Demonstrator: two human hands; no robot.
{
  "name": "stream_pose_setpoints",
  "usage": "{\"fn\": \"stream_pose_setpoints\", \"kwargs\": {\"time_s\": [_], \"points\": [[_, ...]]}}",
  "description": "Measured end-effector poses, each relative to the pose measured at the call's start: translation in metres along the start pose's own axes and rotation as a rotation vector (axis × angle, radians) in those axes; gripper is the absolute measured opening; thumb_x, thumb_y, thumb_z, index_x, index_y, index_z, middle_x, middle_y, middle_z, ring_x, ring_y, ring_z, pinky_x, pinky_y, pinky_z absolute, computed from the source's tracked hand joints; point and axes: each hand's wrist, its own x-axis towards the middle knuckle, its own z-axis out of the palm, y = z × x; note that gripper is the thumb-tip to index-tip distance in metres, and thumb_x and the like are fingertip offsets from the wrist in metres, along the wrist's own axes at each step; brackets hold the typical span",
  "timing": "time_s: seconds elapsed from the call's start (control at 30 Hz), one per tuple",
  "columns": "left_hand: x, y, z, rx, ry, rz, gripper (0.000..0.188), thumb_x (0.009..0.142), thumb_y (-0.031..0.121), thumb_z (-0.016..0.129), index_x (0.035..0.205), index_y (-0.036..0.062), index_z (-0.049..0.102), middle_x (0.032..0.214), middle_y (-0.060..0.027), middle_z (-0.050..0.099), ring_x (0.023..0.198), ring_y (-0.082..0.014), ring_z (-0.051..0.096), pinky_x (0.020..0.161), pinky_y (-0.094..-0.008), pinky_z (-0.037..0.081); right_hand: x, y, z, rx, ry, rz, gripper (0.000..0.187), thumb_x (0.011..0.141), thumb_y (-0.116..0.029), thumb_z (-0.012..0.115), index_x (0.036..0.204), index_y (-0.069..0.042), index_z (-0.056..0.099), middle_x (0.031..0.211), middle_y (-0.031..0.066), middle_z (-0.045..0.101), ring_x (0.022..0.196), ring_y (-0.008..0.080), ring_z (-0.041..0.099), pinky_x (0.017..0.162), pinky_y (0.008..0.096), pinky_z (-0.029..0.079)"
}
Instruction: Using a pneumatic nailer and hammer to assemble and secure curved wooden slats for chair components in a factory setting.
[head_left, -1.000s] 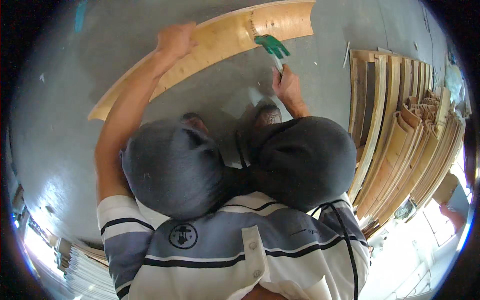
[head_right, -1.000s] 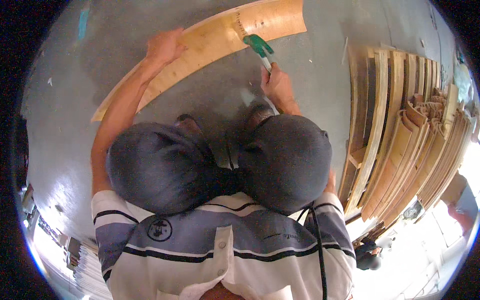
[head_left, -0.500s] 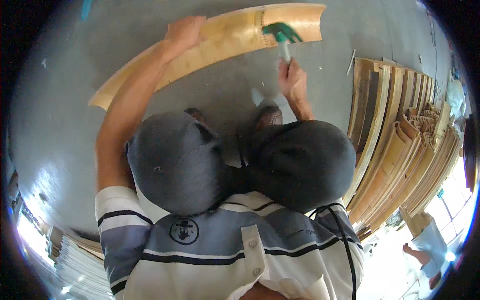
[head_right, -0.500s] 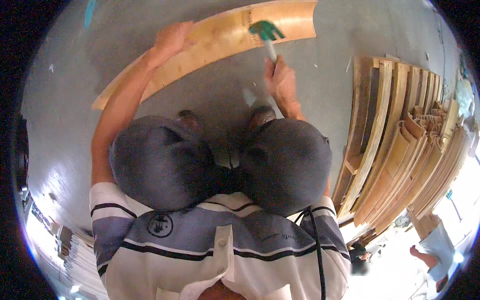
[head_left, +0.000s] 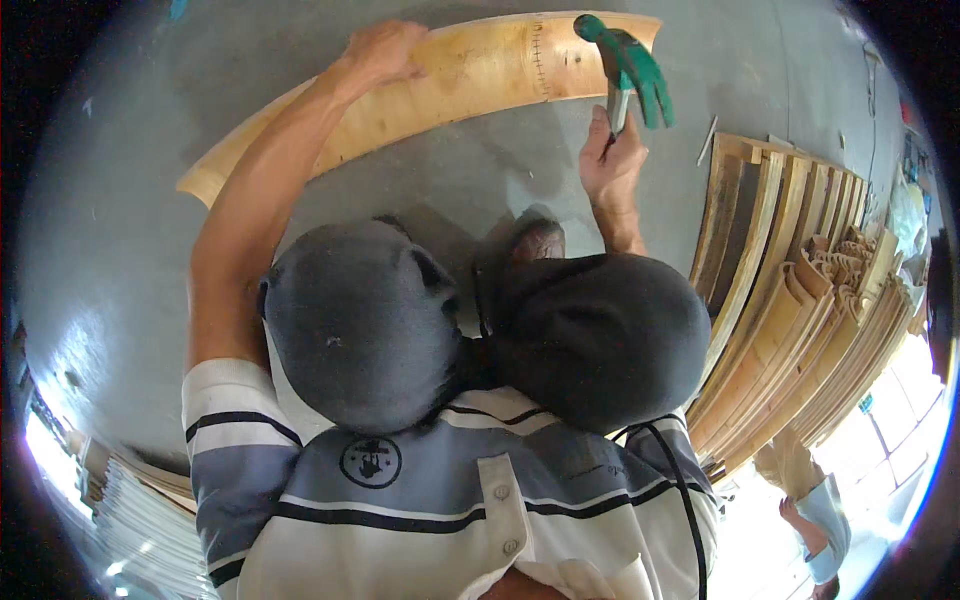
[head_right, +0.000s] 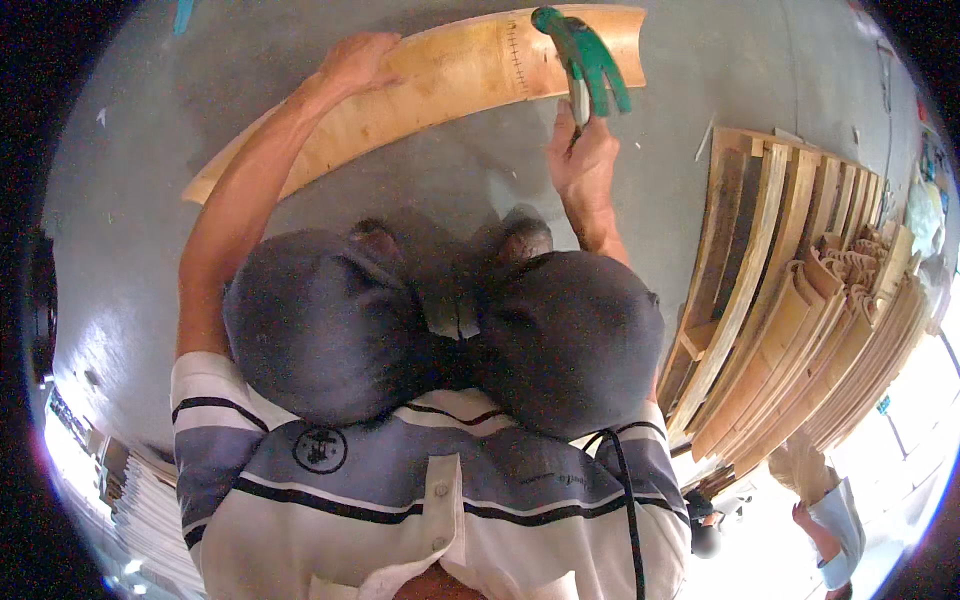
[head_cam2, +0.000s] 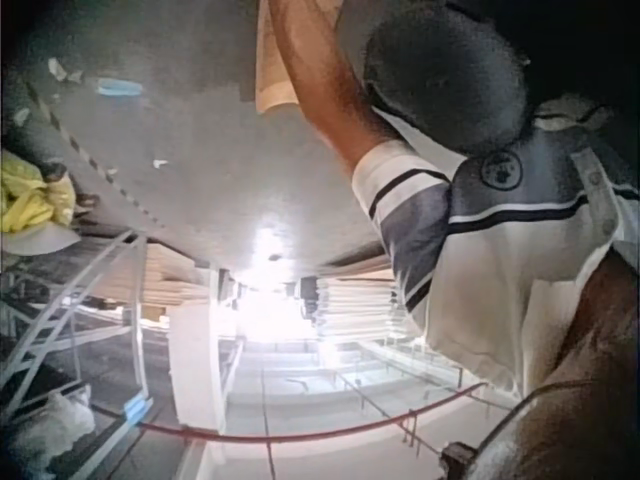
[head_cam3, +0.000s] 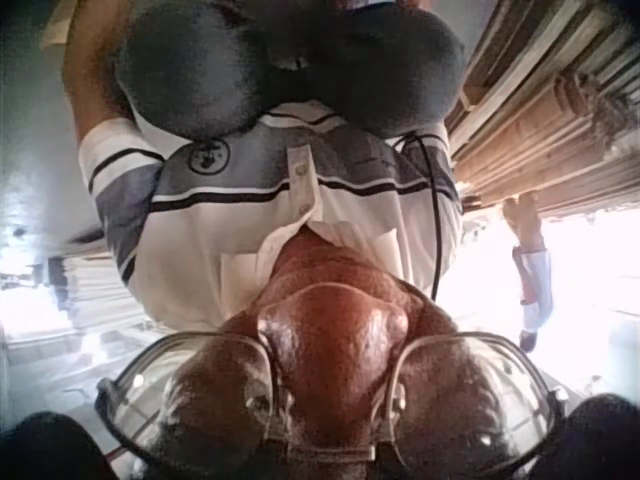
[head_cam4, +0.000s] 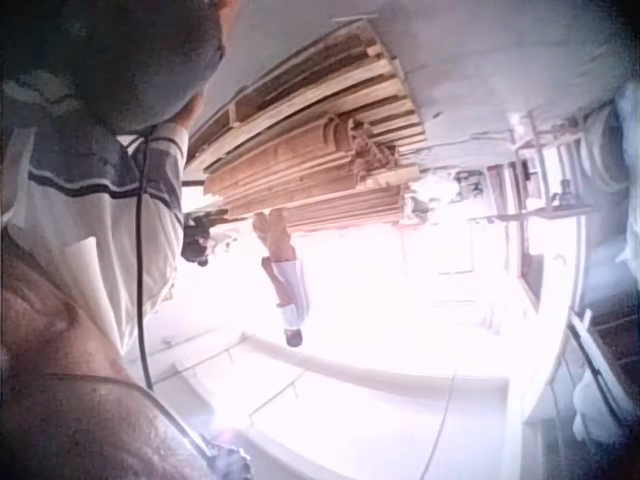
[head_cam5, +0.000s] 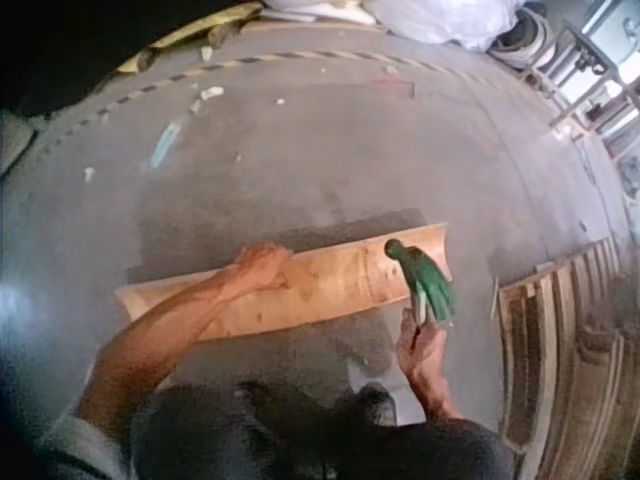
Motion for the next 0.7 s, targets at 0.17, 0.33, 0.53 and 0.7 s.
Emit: {"fn": "stream_pose_setpoints", "kwargs": {"time_s": [0.17,0.33,0.53,0.7], "points": [[0.004,0.028,-0.022,0.005,-0.267,-0.126,0.043,0.07,0.029,0.076,0.107,0.0105,0.063,0.103,-0.0135,0.065,0.097,-0.0331,0.062,0.08,-0.0456,0.049,-0.004,0.093,0.034,-0.393,-0.157,-0.14,0.025,0.09,-0.023,0.056,0.087,0.003,0.055,0.066,0.0267,0.059,0.063,0.045,0.06,0.053,0.0478,0.047],[0.005,0.0,-0.005,-0.073,-0.22,-0.1,0.048,0.067,0.032,0.079,0.107,0.0101,0.063,0.102,-0.0132,0.066,0.096,-0.0338,0.062,0.079,-0.0456,0.049,0.001,0.01,0.008,-0.122,-0.085,0.01,0.027,0.089,-0.025,0.056,0.087,0.002,0.056,0.067,0.0259,0.06,0.063,0.0444,0.061,0.055,0.0501,0.048],[0.01,0.005,-0.008,-0.033,-0.153,-0.053,0.05,0.065,0.032,0.08,0.106,0.0072,0.062,0.101,-0.0148,0.066,0.095,-0.0353,0.062,0.078,-0.0462,0.049,0.008,0.08,0.029,-0.419,-0.168,-0.071,0.028,0.09,-0.027,0.055,0.091,0.001,0.056,0.069,0.0274,0.06,0.067,0.0448,0.061,0.057,0.0522,0.046],[-0.006,0.021,-0.009,-0.038,-0.066,-0.157,0.062,0.067,0.04,0.078,0.115,0.0068,0.057,0.1,-0.0158,0.063,0.098,-0.0367,0.059,0.083,-0.0466,0.048,-0.004,0.073,-0.001,-0.258,-0.069,0.051,0.028,0.09,-0.027,0.055,0.09,0.002,0.058,0.067,0.0262,0.059,0.065,0.0451,0.06,0.056,0.0478,0.045]]}}
